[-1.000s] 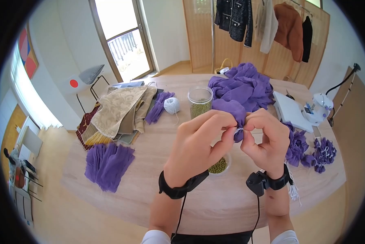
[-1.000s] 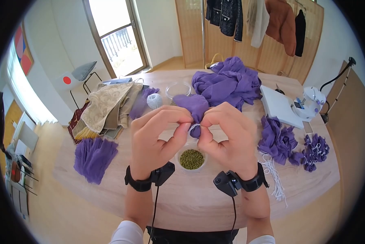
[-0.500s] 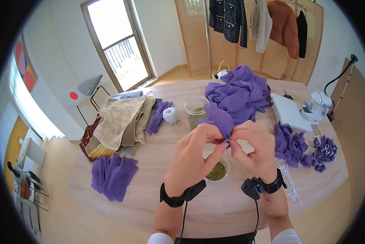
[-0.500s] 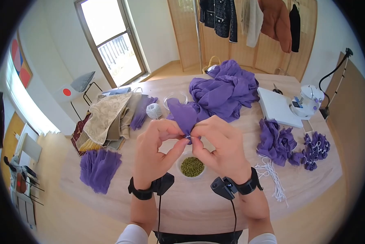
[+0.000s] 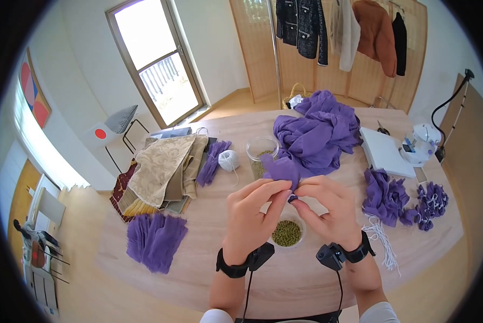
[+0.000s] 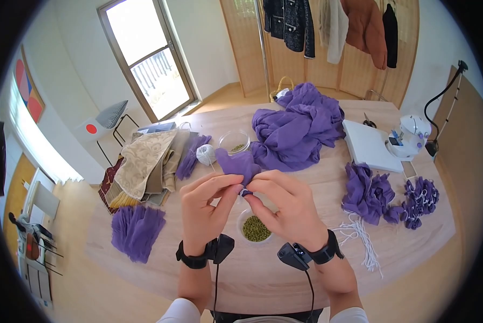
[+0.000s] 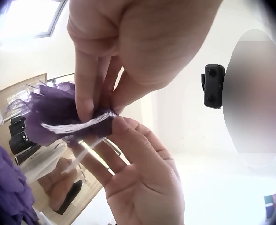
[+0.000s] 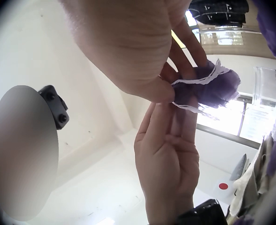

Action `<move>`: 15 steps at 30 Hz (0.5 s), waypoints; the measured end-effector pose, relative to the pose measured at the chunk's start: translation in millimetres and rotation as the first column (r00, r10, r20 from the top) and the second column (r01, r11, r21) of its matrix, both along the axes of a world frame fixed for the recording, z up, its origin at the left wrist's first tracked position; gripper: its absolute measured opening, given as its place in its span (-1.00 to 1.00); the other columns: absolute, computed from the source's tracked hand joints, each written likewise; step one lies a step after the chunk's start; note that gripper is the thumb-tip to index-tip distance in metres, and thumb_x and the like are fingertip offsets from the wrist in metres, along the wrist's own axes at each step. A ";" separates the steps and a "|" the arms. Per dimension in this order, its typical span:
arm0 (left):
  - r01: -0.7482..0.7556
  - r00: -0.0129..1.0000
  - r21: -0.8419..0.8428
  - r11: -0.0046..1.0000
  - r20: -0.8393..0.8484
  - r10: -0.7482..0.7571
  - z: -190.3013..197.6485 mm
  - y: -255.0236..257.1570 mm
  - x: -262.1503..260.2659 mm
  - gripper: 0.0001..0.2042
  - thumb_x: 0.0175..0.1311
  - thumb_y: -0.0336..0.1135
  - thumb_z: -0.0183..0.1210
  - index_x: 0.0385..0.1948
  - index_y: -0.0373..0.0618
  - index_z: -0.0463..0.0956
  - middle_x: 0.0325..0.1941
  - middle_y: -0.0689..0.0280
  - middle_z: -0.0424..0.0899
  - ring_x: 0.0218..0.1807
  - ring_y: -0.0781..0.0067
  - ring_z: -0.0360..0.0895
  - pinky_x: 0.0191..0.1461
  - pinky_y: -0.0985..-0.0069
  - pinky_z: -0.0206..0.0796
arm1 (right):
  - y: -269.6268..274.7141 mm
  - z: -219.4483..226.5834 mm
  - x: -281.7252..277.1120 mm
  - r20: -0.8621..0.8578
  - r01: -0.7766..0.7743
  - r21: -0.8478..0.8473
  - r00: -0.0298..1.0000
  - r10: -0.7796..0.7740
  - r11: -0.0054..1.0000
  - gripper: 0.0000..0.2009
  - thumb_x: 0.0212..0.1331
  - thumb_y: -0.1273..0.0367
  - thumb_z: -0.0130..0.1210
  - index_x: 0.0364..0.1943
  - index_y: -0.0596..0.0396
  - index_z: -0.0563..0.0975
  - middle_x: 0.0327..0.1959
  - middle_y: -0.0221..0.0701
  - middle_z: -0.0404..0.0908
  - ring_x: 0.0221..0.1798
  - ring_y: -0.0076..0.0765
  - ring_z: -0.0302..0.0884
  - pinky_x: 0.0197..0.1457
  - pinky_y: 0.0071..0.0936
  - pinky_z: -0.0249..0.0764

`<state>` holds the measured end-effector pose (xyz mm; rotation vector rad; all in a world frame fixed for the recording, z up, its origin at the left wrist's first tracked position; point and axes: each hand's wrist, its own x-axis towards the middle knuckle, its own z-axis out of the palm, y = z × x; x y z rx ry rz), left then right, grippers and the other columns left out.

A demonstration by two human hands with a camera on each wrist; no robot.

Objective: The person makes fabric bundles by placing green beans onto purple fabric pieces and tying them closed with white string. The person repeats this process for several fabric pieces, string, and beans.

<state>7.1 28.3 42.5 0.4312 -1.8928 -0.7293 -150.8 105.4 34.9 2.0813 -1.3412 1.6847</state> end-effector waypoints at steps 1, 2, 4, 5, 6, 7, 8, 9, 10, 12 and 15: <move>-0.002 1.000 0.005 1.000 -0.004 0.002 0.5 0.6 -0.1 -0.85 0.15 -0.64 0.26 -0.24 -0.32 0.68 -0.37 0.20 0.71 -0.35 0.50 0.65 -0.22 0.58 0.53 | 0.2 -0.5 -0.5 -0.002 -0.002 0.004 1.000 0.002 1.000 -0.79 -0.02 0.57 0.32 -0.25 0.16 0.59 -0.26 -0.26 0.63 -0.34 -0.13 0.61 -0.30 -0.37 0.53; -0.004 1.000 0.009 1.000 -0.009 0.005 1.5 1.2 -0.4 -0.85 0.15 -0.63 0.27 -0.25 -0.32 0.68 -0.38 0.20 0.71 -0.36 0.50 0.65 -0.23 0.59 0.52 | 0.5 -0.9 -1.7 -0.004 -0.004 0.006 1.000 0.004 1.000 -0.80 -0.01 0.57 0.31 -0.26 0.16 0.59 -0.26 -0.26 0.63 -0.34 -0.12 0.61 -0.30 -0.37 0.53; -0.013 1.000 -0.003 1.000 -0.009 0.013 3.4 3.1 -1.0 -0.86 0.14 -0.63 0.28 -0.26 -0.31 0.69 -0.41 0.20 0.71 -0.37 0.50 0.66 -0.25 0.60 0.51 | 0.5 -1.4 -2.4 -0.003 -0.005 0.011 1.000 0.005 1.000 -0.81 0.00 0.57 0.30 -0.27 0.17 0.58 -0.27 -0.26 0.63 -0.34 -0.12 0.60 -0.30 -0.36 0.53; -0.019 1.000 -0.021 1.000 -0.006 0.019 4.4 4.2 -1.4 -0.86 0.13 -0.63 0.28 -0.27 -0.31 0.69 -0.42 0.20 0.72 -0.38 0.50 0.66 -0.26 0.60 0.50 | 0.4 -1.5 -2.3 0.000 -0.003 0.011 1.000 0.003 1.000 -0.81 -0.01 0.57 0.30 -0.27 0.18 0.58 -0.28 -0.26 0.62 -0.35 -0.12 0.60 -0.30 -0.36 0.53; -0.025 1.000 -0.038 0.999 -0.003 0.024 5.2 4.9 -1.8 -0.86 0.12 -0.62 0.28 -0.28 -0.30 0.69 -0.43 0.20 0.72 -0.39 0.50 0.67 -0.27 0.61 0.49 | 0.1 -1.6 -2.2 0.003 -0.001 0.012 1.000 0.001 1.000 -0.81 -0.01 0.57 0.29 -0.28 0.18 0.58 -0.29 -0.26 0.62 -0.35 -0.13 0.60 -0.30 -0.36 0.53; -0.025 1.000 -0.039 0.999 0.004 0.025 5.7 5.8 -2.0 -0.86 0.11 -0.63 0.29 -0.28 -0.30 0.70 -0.43 0.20 0.72 -0.39 0.49 0.67 -0.28 0.61 0.48 | 0.1 -2.1 -2.3 -0.022 0.011 0.001 1.000 -0.011 1.000 -0.80 -0.03 0.58 0.29 -0.29 0.18 0.58 -0.30 -0.27 0.61 -0.35 -0.13 0.59 -0.30 -0.35 0.53; -0.025 1.000 -0.041 0.999 0.010 0.026 6.1 6.5 -2.3 -0.86 0.11 -0.63 0.29 -0.29 -0.30 0.70 -0.43 0.20 0.72 -0.39 0.49 0.67 -0.28 0.61 0.47 | -0.1 -2.7 -2.4 -0.047 0.021 -0.010 0.999 -0.022 1.000 -0.79 -0.06 0.58 0.30 -0.29 0.18 0.57 -0.31 -0.27 0.61 -0.34 -0.13 0.59 -0.30 -0.35 0.52; -0.027 1.000 -0.042 0.999 0.015 0.027 6.6 7.2 -2.6 -0.86 0.10 -0.63 0.29 -0.29 -0.30 0.70 -0.43 0.20 0.72 -0.39 0.48 0.68 -0.29 0.62 0.47 | -0.1 -2.9 -2.5 -0.073 0.031 -0.021 0.997 -0.032 0.999 -0.79 -0.08 0.58 0.30 -0.30 0.18 0.57 -0.32 -0.28 0.60 -0.34 -0.13 0.59 -0.30 -0.34 0.52; -0.024 0.999 -0.042 0.999 0.022 0.025 7.5 8.0 -3.0 -0.86 0.09 -0.63 0.29 -0.30 -0.30 0.70 -0.43 0.19 0.72 -0.40 0.48 0.68 -0.29 0.62 0.46 | 0.2 -2.5 -2.6 -0.100 0.047 -0.039 0.994 -0.051 0.998 -0.77 -0.12 0.58 0.30 -0.31 0.18 0.56 -0.32 -0.29 0.59 -0.34 -0.13 0.58 -0.31 -0.34 0.52; -0.018 0.999 -0.041 0.999 0.037 0.020 8.6 10.0 -3.9 -0.85 0.07 -0.64 0.29 -0.30 -0.30 0.70 -0.43 0.19 0.73 -0.40 0.47 0.68 -0.29 0.63 0.46 | 1.1 -1.6 -2.3 -0.152 0.077 -0.076 0.984 -0.088 0.994 -0.74 -0.18 0.59 0.30 -0.33 0.19 0.54 -0.34 -0.31 0.57 -0.34 -0.14 0.57 -0.31 -0.33 0.51; -0.020 1.000 -0.044 0.999 0.010 0.021 6.2 10.5 -6.9 -0.85 0.05 -0.64 0.30 -0.31 -0.31 0.70 -0.43 0.21 0.73 -0.39 0.50 0.68 -0.30 0.64 0.46 | -0.3 -4.0 -1.1 -0.175 0.126 -0.096 0.974 -0.142 0.987 -0.72 -0.24 0.60 0.29 -0.33 0.19 0.53 -0.35 -0.32 0.56 -0.34 -0.14 0.57 -0.31 -0.33 0.50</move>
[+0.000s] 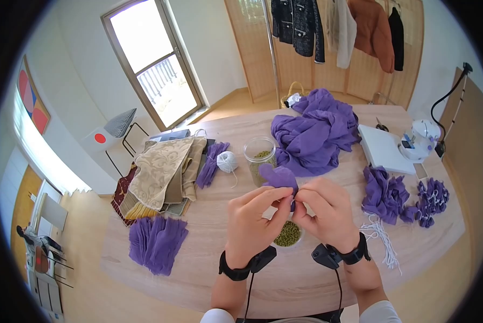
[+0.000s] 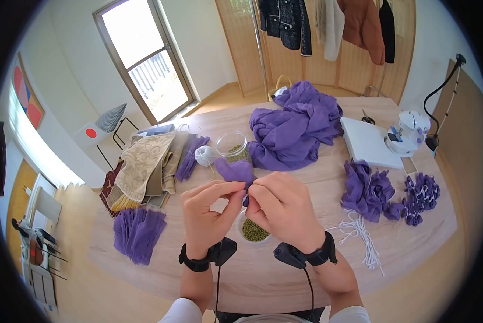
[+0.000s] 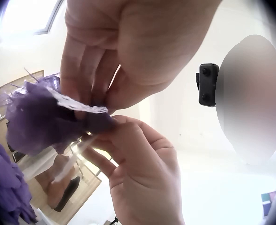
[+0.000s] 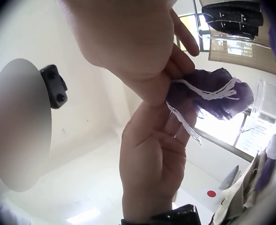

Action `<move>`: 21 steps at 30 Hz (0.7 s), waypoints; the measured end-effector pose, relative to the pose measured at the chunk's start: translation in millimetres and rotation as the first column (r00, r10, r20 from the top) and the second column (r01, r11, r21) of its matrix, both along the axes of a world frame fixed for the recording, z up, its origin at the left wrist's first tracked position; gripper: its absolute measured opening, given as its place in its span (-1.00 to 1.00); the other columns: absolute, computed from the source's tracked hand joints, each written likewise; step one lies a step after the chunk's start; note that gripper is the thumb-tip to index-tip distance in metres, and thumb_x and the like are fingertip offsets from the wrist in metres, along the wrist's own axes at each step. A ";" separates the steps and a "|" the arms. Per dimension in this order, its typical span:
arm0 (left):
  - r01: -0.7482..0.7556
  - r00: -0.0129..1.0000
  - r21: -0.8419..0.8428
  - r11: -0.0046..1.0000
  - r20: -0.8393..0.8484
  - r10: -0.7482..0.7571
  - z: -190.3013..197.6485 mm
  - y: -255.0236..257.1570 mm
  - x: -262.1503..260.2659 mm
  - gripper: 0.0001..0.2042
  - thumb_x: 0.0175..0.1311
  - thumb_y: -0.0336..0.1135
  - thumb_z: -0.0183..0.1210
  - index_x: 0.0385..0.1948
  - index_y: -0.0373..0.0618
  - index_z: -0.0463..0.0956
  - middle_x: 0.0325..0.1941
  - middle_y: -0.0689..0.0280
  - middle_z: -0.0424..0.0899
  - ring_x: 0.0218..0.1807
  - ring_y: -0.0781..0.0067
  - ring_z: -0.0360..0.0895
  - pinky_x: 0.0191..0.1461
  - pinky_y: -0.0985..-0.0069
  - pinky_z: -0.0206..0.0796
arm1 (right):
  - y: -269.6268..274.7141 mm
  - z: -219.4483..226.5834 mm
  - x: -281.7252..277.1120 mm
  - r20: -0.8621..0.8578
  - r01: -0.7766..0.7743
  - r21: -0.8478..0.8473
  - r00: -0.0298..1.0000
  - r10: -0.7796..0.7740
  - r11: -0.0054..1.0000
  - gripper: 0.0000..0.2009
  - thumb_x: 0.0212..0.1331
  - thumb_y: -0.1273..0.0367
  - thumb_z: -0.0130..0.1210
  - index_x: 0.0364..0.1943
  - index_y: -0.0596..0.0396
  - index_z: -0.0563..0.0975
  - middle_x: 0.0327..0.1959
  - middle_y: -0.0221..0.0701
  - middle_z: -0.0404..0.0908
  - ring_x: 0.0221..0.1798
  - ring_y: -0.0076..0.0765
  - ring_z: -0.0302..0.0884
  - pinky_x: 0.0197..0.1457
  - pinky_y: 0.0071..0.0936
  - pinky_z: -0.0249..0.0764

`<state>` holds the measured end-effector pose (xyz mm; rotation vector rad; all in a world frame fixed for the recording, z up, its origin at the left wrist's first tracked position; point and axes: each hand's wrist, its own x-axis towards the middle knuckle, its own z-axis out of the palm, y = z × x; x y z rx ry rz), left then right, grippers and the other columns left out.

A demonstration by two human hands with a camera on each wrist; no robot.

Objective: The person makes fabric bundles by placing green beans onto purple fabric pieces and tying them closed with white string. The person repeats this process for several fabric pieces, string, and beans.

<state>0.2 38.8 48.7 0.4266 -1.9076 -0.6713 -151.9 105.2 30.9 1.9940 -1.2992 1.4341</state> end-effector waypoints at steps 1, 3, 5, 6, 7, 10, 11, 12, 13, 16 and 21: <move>-0.010 1.000 0.006 1.000 -0.008 0.010 -1.6 0.1 -0.8 -0.85 0.04 -0.64 0.30 -0.32 -0.32 0.70 -0.43 0.21 0.73 -0.39 0.51 0.68 -0.30 0.64 0.46 | -0.1 0.0 0.2 0.003 0.003 -0.005 1.000 -0.002 1.000 -0.72 -0.24 0.60 0.28 -0.33 0.19 0.53 -0.35 -0.31 0.56 -0.35 -0.15 0.56 -0.32 -0.33 0.50; -0.031 0.999 0.018 0.999 -0.024 0.032 -5.4 0.5 -1.4 -0.85 0.03 -0.65 0.31 -0.33 -0.33 0.70 -0.43 0.22 0.73 -0.38 0.53 0.68 -0.30 0.64 0.46 | -0.4 0.3 0.4 0.008 0.007 -0.015 1.000 -0.007 1.000 -0.72 -0.24 0.60 0.28 -0.34 0.19 0.53 -0.36 -0.31 0.55 -0.36 -0.15 0.56 -0.32 -0.33 0.50; -0.030 0.999 0.030 0.999 -0.042 0.031 -7.6 0.3 -1.9 -0.84 0.02 -0.66 0.31 -0.33 -0.33 0.70 -0.43 0.23 0.73 -0.37 0.54 0.68 -0.30 0.64 0.46 | -1.3 0.4 1.3 0.012 0.013 -0.048 1.000 -0.013 0.999 -0.72 -0.23 0.61 0.28 -0.34 0.19 0.53 -0.37 -0.31 0.55 -0.37 -0.15 0.55 -0.34 -0.33 0.50; -0.030 0.998 0.038 0.999 -0.049 0.031 -8.2 0.4 -2.2 -0.84 0.01 -0.66 0.32 -0.33 -0.33 0.70 -0.43 0.23 0.73 -0.37 0.54 0.68 -0.30 0.64 0.46 | -1.3 0.1 1.4 0.015 0.016 -0.061 1.000 -0.015 0.998 -0.72 -0.23 0.61 0.28 -0.34 0.19 0.52 -0.37 -0.30 0.55 -0.37 -0.14 0.55 -0.34 -0.34 0.50; -0.012 0.999 0.031 0.999 -0.044 0.013 -7.4 0.2 -1.8 -0.83 0.01 -0.67 0.32 -0.31 -0.33 0.70 -0.42 0.24 0.73 -0.36 0.54 0.68 -0.27 0.64 0.47 | -1.5 -0.6 1.0 0.028 0.012 -0.071 1.000 -0.010 0.997 -0.72 -0.23 0.61 0.28 -0.33 0.19 0.53 -0.37 -0.30 0.55 -0.37 -0.14 0.55 -0.35 -0.34 0.51; 0.040 0.999 0.026 0.999 -0.027 -0.039 -4.3 -2.3 2.0 -0.81 0.03 -0.67 0.32 -0.27 -0.33 0.66 -0.36 0.25 0.72 -0.32 0.52 0.69 -0.20 0.62 0.50 | -1.6 -1.3 -0.5 0.048 -0.015 -0.088 0.999 0.019 0.996 -0.72 -0.22 0.61 0.28 -0.32 0.20 0.53 -0.35 -0.28 0.56 -0.37 -0.13 0.56 -0.35 -0.35 0.52; 0.057 0.998 0.033 0.998 -0.023 -0.056 -4.4 -3.6 3.2 -0.80 0.05 -0.68 0.31 -0.26 -0.33 0.65 -0.34 0.25 0.72 -0.30 0.51 0.69 -0.16 0.61 0.51 | -0.9 0.4 -2.2 0.042 -0.033 -0.084 0.998 0.036 0.996 -0.72 -0.22 0.61 0.28 -0.31 0.20 0.53 -0.34 -0.28 0.56 -0.37 -0.13 0.56 -0.35 -0.35 0.52; 0.074 0.997 0.042 0.996 -0.019 -0.073 -4.7 -4.0 3.9 -0.80 0.06 -0.68 0.31 -0.25 -0.33 0.63 -0.31 0.25 0.71 -0.28 0.51 0.69 -0.13 0.60 0.52 | -0.5 1.3 -3.1 0.036 -0.050 -0.079 0.998 0.053 0.996 -0.72 -0.21 0.61 0.28 -0.31 0.21 0.53 -0.34 -0.27 0.57 -0.37 -0.12 0.57 -0.35 -0.35 0.52; 0.100 0.995 0.112 0.989 -0.020 -0.098 -4.0 -2.1 4.8 -0.81 0.07 -0.69 0.30 -0.26 -0.32 0.62 -0.30 0.25 0.70 -0.26 0.51 0.68 -0.10 0.58 0.53 | -0.4 1.2 -3.1 0.035 -0.056 -0.082 0.998 0.059 0.995 -0.71 -0.21 0.61 0.28 -0.30 0.21 0.53 -0.33 -0.27 0.57 -0.36 -0.12 0.57 -0.35 -0.34 0.52; 0.148 0.989 0.207 0.967 -0.025 -0.146 -3.9 1.4 7.0 -0.82 0.11 -0.69 0.28 -0.26 -0.31 0.60 -0.28 0.24 0.68 -0.24 0.50 0.67 -0.07 0.56 0.53 | -0.7 0.9 -2.9 0.031 -0.067 -0.086 0.997 0.070 0.994 -0.71 -0.20 0.61 0.29 -0.30 0.22 0.53 -0.33 -0.26 0.56 -0.35 -0.12 0.57 -0.35 -0.34 0.52; 0.111 0.985 -0.161 0.981 0.152 -0.086 8.7 -3.6 9.0 -0.82 0.11 -0.62 0.28 -0.24 -0.29 0.62 -0.32 0.18 0.68 -0.33 0.39 0.65 -0.25 0.54 0.46 | 0.4 1.6 -3.6 0.052 -0.077 -0.039 0.995 0.079 0.996 -0.70 -0.21 0.62 0.28 -0.29 0.22 0.52 -0.34 -0.26 0.55 -0.36 -0.12 0.55 -0.36 -0.33 0.51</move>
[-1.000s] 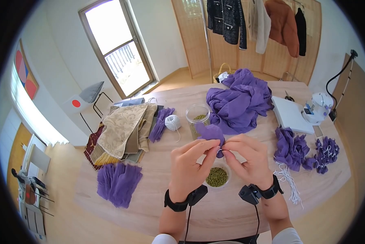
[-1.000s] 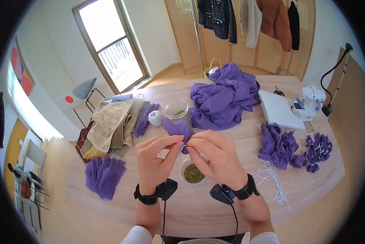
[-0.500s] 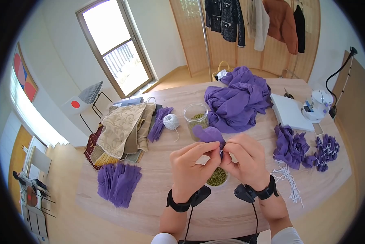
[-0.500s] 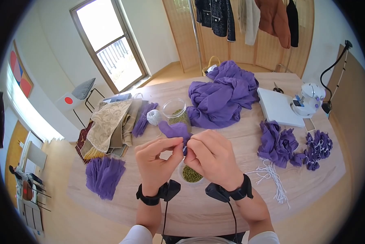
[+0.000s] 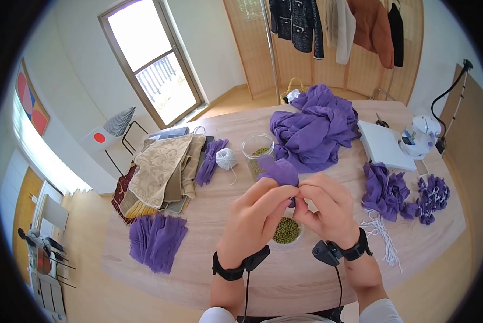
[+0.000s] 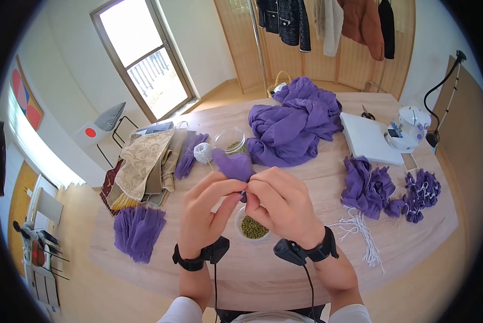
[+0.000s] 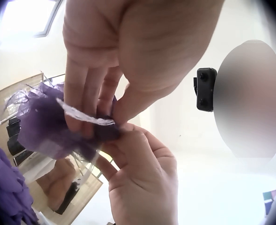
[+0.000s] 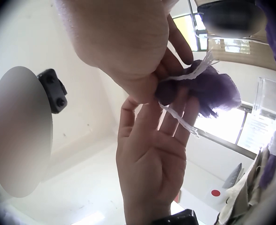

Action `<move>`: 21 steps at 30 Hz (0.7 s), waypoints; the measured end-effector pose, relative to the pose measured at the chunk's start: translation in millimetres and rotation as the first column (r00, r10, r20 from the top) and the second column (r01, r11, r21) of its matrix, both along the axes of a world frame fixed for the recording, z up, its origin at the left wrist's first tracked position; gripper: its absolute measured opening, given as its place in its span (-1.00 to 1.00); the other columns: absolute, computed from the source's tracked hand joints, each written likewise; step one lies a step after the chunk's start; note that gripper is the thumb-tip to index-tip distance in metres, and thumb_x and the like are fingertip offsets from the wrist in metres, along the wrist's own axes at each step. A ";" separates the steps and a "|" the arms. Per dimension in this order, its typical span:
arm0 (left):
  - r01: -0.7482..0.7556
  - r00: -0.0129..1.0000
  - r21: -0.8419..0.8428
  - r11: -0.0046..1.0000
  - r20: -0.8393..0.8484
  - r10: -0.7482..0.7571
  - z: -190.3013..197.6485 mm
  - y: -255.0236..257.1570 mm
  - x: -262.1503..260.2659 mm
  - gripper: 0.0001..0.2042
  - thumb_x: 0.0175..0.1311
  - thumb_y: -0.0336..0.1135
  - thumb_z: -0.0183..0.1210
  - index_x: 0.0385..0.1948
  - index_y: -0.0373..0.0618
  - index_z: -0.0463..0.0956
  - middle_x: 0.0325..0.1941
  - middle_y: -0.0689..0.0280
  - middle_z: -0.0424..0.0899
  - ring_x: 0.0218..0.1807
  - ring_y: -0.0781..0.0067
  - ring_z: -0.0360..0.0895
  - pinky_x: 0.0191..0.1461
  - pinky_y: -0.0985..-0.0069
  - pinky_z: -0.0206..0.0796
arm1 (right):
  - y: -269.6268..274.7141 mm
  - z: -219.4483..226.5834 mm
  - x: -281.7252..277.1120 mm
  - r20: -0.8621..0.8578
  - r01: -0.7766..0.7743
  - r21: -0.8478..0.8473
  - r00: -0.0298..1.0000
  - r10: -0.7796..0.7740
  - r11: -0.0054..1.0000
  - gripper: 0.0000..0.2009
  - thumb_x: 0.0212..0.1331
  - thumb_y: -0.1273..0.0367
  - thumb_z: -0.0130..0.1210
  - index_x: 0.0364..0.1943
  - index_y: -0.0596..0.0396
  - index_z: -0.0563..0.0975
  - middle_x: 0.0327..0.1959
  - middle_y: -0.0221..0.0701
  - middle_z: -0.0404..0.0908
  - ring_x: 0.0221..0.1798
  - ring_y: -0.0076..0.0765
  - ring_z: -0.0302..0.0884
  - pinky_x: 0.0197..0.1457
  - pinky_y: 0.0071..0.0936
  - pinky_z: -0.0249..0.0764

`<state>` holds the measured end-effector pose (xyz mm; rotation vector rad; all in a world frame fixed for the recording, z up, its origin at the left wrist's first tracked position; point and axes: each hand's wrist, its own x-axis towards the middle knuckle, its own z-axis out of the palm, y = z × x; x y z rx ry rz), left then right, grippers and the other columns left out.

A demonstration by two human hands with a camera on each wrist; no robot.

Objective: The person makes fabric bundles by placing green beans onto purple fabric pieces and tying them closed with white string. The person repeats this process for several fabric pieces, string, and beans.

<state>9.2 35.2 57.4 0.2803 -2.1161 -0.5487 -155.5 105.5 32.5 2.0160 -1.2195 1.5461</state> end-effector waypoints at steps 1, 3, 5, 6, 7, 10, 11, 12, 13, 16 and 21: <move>0.003 1.000 0.016 1.000 -0.011 -0.002 -1.2 -0.6 0.3 -0.82 0.10 -0.61 0.27 -0.24 -0.29 0.63 -0.33 0.17 0.68 -0.35 0.37 0.64 -0.28 0.53 0.44 | -0.1 -0.3 -0.5 -0.005 -0.001 0.006 1.000 0.001 1.000 -0.70 -0.21 0.62 0.28 -0.29 0.22 0.52 -0.34 -0.27 0.55 -0.36 -0.12 0.55 -0.36 -0.33 0.51; 0.008 0.999 0.048 0.999 -0.034 -0.006 -4.8 -2.2 0.8 -0.82 0.10 -0.60 0.26 -0.24 -0.28 0.64 -0.36 0.16 0.67 -0.39 0.32 0.62 -0.34 0.51 0.39 | -0.2 -1.1 -1.8 -0.015 -0.005 0.017 1.000 0.005 1.000 -0.69 -0.21 0.61 0.28 -0.28 0.22 0.52 -0.34 -0.27 0.55 -0.36 -0.13 0.54 -0.35 -0.33 0.50; 0.001 0.999 0.056 0.998 -0.038 0.001 -3.6 -1.4 0.6 -0.83 0.10 -0.61 0.25 -0.25 -0.28 0.65 -0.38 0.17 0.68 -0.41 0.33 0.62 -0.35 0.52 0.40 | 0.6 -1.1 -1.7 -0.019 -0.011 0.034 1.000 0.012 0.999 -0.70 -0.20 0.61 0.29 -0.28 0.22 0.52 -0.34 -0.28 0.55 -0.36 -0.13 0.55 -0.34 -0.33 0.50; -0.002 0.999 0.060 0.998 -0.040 0.005 -3.2 -1.2 0.8 -0.83 0.09 -0.62 0.25 -0.26 -0.27 0.66 -0.39 0.17 0.68 -0.41 0.34 0.62 -0.35 0.53 0.40 | 1.0 -1.1 -1.5 -0.021 -0.014 0.042 1.000 0.015 0.999 -0.70 -0.20 0.60 0.29 -0.28 0.21 0.52 -0.34 -0.29 0.55 -0.36 -0.13 0.55 -0.34 -0.33 0.50; -0.011 0.999 0.047 0.999 -0.030 0.013 -3.4 -1.3 1.3 -0.83 0.09 -0.62 0.25 -0.26 -0.27 0.65 -0.39 0.17 0.68 -0.42 0.34 0.62 -0.36 0.53 0.40 | 1.1 -1.5 -1.5 -0.023 -0.019 0.045 1.000 0.020 0.999 -0.70 -0.20 0.60 0.29 -0.28 0.21 0.52 -0.33 -0.30 0.55 -0.36 -0.14 0.55 -0.34 -0.33 0.50; -0.039 0.999 0.017 0.999 -0.012 0.039 -4.7 -2.8 2.7 -0.83 0.08 -0.61 0.26 -0.27 -0.27 0.65 -0.40 0.19 0.69 -0.45 0.36 0.62 -0.39 0.53 0.40 | -0.3 -3.1 -0.9 -0.033 -0.035 0.046 0.999 0.037 0.998 -0.70 -0.19 0.59 0.30 -0.28 0.19 0.52 -0.32 -0.31 0.55 -0.35 -0.14 0.55 -0.33 -0.33 0.50; -0.049 0.999 0.014 0.999 -0.011 0.049 -5.6 -3.0 2.6 -0.84 0.08 -0.61 0.26 -0.27 -0.27 0.66 -0.40 0.19 0.69 -0.45 0.36 0.63 -0.39 0.53 0.40 | -0.7 -4.1 -0.3 -0.037 -0.041 0.043 0.998 0.043 0.998 -0.70 -0.18 0.59 0.30 -0.28 0.19 0.53 -0.32 -0.31 0.55 -0.35 -0.14 0.55 -0.33 -0.33 0.51; -0.058 0.998 0.011 0.998 -0.009 0.058 -6.3 -2.9 2.3 -0.84 0.08 -0.60 0.26 -0.28 -0.26 0.66 -0.40 0.20 0.69 -0.45 0.37 0.63 -0.40 0.54 0.40 | -0.9 -4.6 0.1 -0.041 -0.047 0.040 0.998 0.048 0.998 -0.71 -0.18 0.58 0.31 -0.28 0.18 0.53 -0.31 -0.31 0.55 -0.35 -0.15 0.55 -0.33 -0.33 0.51; -0.059 0.998 0.003 0.998 -0.015 0.059 -6.9 -2.8 2.1 -0.84 0.07 -0.60 0.27 -0.28 -0.27 0.65 -0.40 0.19 0.69 -0.45 0.36 0.63 -0.40 0.53 0.40 | -0.5 -4.7 -0.1 -0.040 -0.051 0.054 0.998 0.053 0.997 -0.71 -0.17 0.58 0.31 -0.28 0.18 0.53 -0.31 -0.31 0.55 -0.34 -0.15 0.56 -0.33 -0.34 0.51; -0.060 0.997 0.002 0.998 -0.052 0.060 -8.1 -1.9 -0.3 -0.83 0.06 -0.61 0.29 -0.28 -0.27 0.62 -0.41 0.18 0.69 -0.45 0.35 0.63 -0.39 0.53 0.42 | 0.7 -4.5 -0.6 -0.028 -0.063 0.084 0.997 0.065 0.995 -0.71 -0.16 0.58 0.31 -0.28 0.17 0.53 -0.30 -0.31 0.56 -0.34 -0.15 0.56 -0.32 -0.34 0.52; -0.063 0.996 0.074 0.995 -0.058 0.068 -14.7 -2.6 3.5 -0.81 0.04 -0.62 0.33 -0.32 -0.26 0.55 -0.41 0.17 0.66 -0.43 0.30 0.64 -0.34 0.50 0.44 | 2.0 -2.8 -1.1 0.038 -0.080 0.105 0.996 0.077 0.991 -0.71 -0.16 0.60 0.30 -0.28 0.15 0.53 -0.32 -0.32 0.57 -0.35 -0.15 0.57 -0.33 -0.37 0.52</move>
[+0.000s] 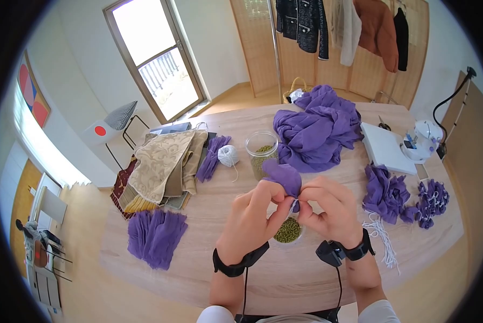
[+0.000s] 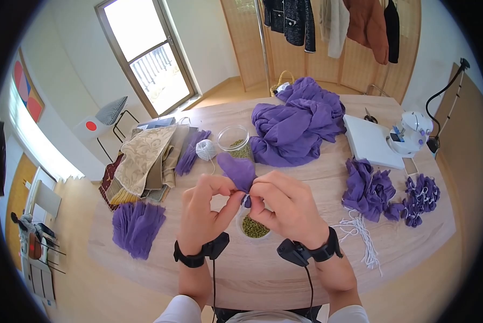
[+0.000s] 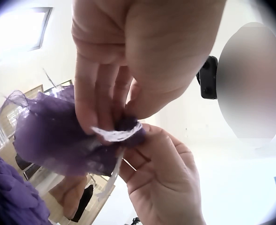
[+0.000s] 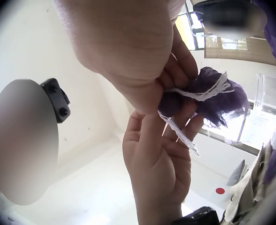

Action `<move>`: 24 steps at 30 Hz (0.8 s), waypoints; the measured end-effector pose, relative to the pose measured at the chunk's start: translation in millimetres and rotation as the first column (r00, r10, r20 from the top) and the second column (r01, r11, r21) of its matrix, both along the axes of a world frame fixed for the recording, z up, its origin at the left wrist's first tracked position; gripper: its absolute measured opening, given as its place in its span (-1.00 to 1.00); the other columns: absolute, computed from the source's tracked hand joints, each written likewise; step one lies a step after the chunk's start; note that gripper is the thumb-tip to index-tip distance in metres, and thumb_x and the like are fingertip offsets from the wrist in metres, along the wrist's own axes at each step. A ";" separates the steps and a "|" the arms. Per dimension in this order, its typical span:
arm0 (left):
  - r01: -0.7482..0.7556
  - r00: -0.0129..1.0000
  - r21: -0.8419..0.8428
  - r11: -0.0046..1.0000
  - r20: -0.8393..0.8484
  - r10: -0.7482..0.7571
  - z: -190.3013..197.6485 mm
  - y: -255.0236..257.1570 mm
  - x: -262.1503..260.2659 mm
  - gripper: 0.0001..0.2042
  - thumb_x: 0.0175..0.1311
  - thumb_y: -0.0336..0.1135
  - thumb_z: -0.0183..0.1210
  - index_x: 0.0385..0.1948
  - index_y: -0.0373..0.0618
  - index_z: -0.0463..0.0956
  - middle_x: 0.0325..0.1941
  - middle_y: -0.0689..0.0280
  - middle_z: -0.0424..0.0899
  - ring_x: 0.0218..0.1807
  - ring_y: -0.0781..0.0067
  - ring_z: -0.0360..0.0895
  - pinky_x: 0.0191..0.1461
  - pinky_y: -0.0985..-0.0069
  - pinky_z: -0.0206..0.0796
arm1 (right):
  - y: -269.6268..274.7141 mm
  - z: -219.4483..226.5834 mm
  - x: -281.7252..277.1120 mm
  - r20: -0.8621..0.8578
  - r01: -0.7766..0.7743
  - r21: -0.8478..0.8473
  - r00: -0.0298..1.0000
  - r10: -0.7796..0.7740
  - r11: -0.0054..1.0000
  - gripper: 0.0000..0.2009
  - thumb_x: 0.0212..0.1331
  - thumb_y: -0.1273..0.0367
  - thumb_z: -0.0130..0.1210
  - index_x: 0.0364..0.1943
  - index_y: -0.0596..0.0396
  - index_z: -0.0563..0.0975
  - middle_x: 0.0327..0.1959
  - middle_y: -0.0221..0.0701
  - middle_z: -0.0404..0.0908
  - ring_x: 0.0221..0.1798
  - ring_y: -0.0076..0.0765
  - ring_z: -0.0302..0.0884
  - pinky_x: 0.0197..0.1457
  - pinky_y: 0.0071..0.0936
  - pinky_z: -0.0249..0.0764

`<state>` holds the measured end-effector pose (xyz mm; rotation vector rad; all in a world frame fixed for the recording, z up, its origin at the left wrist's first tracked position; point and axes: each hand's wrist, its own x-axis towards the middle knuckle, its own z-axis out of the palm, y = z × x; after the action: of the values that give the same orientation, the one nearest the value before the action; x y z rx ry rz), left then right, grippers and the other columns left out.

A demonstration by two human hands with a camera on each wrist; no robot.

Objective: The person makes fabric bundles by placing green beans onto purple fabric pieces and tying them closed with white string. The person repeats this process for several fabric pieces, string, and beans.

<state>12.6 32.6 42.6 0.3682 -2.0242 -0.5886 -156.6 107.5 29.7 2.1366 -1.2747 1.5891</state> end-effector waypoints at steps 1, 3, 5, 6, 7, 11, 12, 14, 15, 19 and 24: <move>0.027 1.000 -0.027 0.999 0.017 -0.027 1.4 -1.5 1.4 -0.82 0.03 -0.61 0.33 -0.33 -0.25 0.55 -0.41 0.18 0.65 -0.43 0.29 0.63 -0.34 0.50 0.44 | -0.3 0.6 -0.6 0.002 -0.003 -0.007 1.000 0.003 1.000 -0.71 -0.16 0.61 0.29 -0.28 0.15 0.53 -0.32 -0.32 0.57 -0.35 -0.15 0.57 -0.34 -0.37 0.51; 0.081 0.996 -0.077 0.994 0.053 -0.077 5.6 -4.1 3.1 -0.83 0.03 -0.60 0.33 -0.35 -0.24 0.54 -0.40 0.20 0.64 -0.42 0.26 0.62 -0.32 0.48 0.44 | -1.0 1.7 -1.9 0.009 -0.011 -0.016 1.000 0.011 1.000 -0.71 -0.17 0.62 0.29 -0.29 0.15 0.52 -0.33 -0.32 0.58 -0.35 -0.16 0.57 -0.34 -0.38 0.51; 0.089 0.994 -0.112 0.990 0.072 -0.081 9.0 -3.2 2.6 -0.83 0.01 -0.60 0.32 -0.36 -0.22 0.55 -0.39 0.21 0.63 -0.42 0.25 0.60 -0.32 0.47 0.43 | -0.3 2.4 -2.1 0.013 -0.016 -0.005 1.000 0.016 1.000 -0.71 -0.17 0.62 0.29 -0.29 0.15 0.52 -0.32 -0.33 0.58 -0.35 -0.16 0.58 -0.34 -0.38 0.51; 0.093 0.993 -0.129 0.987 0.080 -0.083 9.6 -2.9 2.3 -0.83 0.00 -0.59 0.32 -0.37 -0.22 0.56 -0.38 0.22 0.62 -0.42 0.24 0.59 -0.32 0.46 0.43 | 0.0 2.4 -2.2 0.014 -0.018 0.001 1.000 0.018 1.000 -0.71 -0.17 0.62 0.29 -0.29 0.15 0.52 -0.32 -0.33 0.58 -0.35 -0.16 0.58 -0.34 -0.38 0.51; 0.098 0.993 -0.146 0.984 0.083 -0.086 9.2 -3.5 2.2 -0.83 0.02 -0.58 0.32 -0.36 -0.21 0.55 -0.36 0.23 0.61 -0.42 0.22 0.58 -0.33 0.43 0.42 | -0.2 2.2 -2.4 0.015 -0.025 -0.002 1.000 0.025 1.000 -0.72 -0.17 0.62 0.29 -0.30 0.15 0.52 -0.33 -0.34 0.58 -0.35 -0.16 0.58 -0.34 -0.38 0.51; 0.104 0.993 -0.185 0.977 0.081 -0.091 8.1 -5.8 2.6 -0.83 0.02 -0.57 0.31 -0.34 -0.19 0.55 -0.33 0.27 0.59 -0.42 0.17 0.57 -0.34 0.36 0.43 | -1.4 2.3 -3.4 0.018 -0.047 -0.009 0.999 0.048 0.999 -0.72 -0.18 0.62 0.29 -0.31 0.15 0.53 -0.33 -0.34 0.58 -0.36 -0.17 0.57 -0.34 -0.37 0.51; 0.103 0.993 -0.185 0.977 0.078 -0.090 8.0 -5.9 2.4 -0.82 0.01 -0.57 0.31 -0.34 -0.19 0.55 -0.33 0.27 0.59 -0.41 0.17 0.57 -0.33 0.36 0.43 | -1.4 2.3 -3.8 0.018 -0.052 -0.007 0.998 0.052 0.999 -0.73 -0.18 0.62 0.29 -0.32 0.15 0.53 -0.33 -0.34 0.58 -0.37 -0.17 0.56 -0.33 -0.37 0.51; 0.084 0.993 -0.204 0.975 0.093 -0.067 7.5 -5.9 2.3 -0.82 -0.01 -0.57 0.32 -0.35 -0.19 0.56 -0.33 0.28 0.59 -0.41 0.17 0.57 -0.32 0.36 0.44 | -1.1 2.6 -3.8 0.016 -0.054 -0.005 0.998 0.054 0.999 -0.73 -0.18 0.62 0.28 -0.32 0.15 0.53 -0.34 -0.34 0.58 -0.37 -0.16 0.56 -0.33 -0.36 0.51; 0.075 0.994 -0.213 0.974 0.100 -0.054 7.3 -5.8 2.3 -0.82 -0.01 -0.57 0.33 -0.35 -0.19 0.56 -0.33 0.28 0.59 -0.41 0.18 0.58 -0.32 0.36 0.44 | -0.9 2.8 -3.7 0.015 -0.055 -0.003 0.998 0.055 0.998 -0.73 -0.18 0.62 0.28 -0.32 0.15 0.53 -0.34 -0.34 0.57 -0.37 -0.16 0.56 -0.33 -0.36 0.51; 0.057 0.994 -0.267 0.962 0.109 -0.028 8.6 -3.7 1.9 -0.81 -0.05 -0.55 0.35 -0.39 -0.19 0.56 -0.35 0.29 0.59 -0.39 0.21 0.58 -0.32 0.38 0.44 | 0.6 3.8 -4.1 -0.009 -0.068 0.005 0.998 0.068 0.998 -0.72 -0.18 0.61 0.29 -0.32 0.15 0.52 -0.33 -0.33 0.57 -0.37 -0.16 0.56 -0.33 -0.35 0.51; 0.049 0.994 -0.343 0.938 0.113 -0.011 7.0 -4.1 4.0 -0.82 -0.11 -0.54 0.35 -0.43 -0.19 0.55 -0.35 0.32 0.59 -0.39 0.29 0.59 -0.33 0.42 0.45 | 2.0 3.0 -2.2 -0.042 -0.078 0.029 0.996 0.079 0.997 -0.73 -0.16 0.57 0.32 -0.31 0.15 0.52 -0.31 -0.33 0.56 -0.37 -0.16 0.55 -0.34 -0.34 0.50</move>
<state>16.6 28.6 49.6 0.1602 -2.1924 -0.2249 -158.8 109.5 32.7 2.2508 -1.2204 1.5548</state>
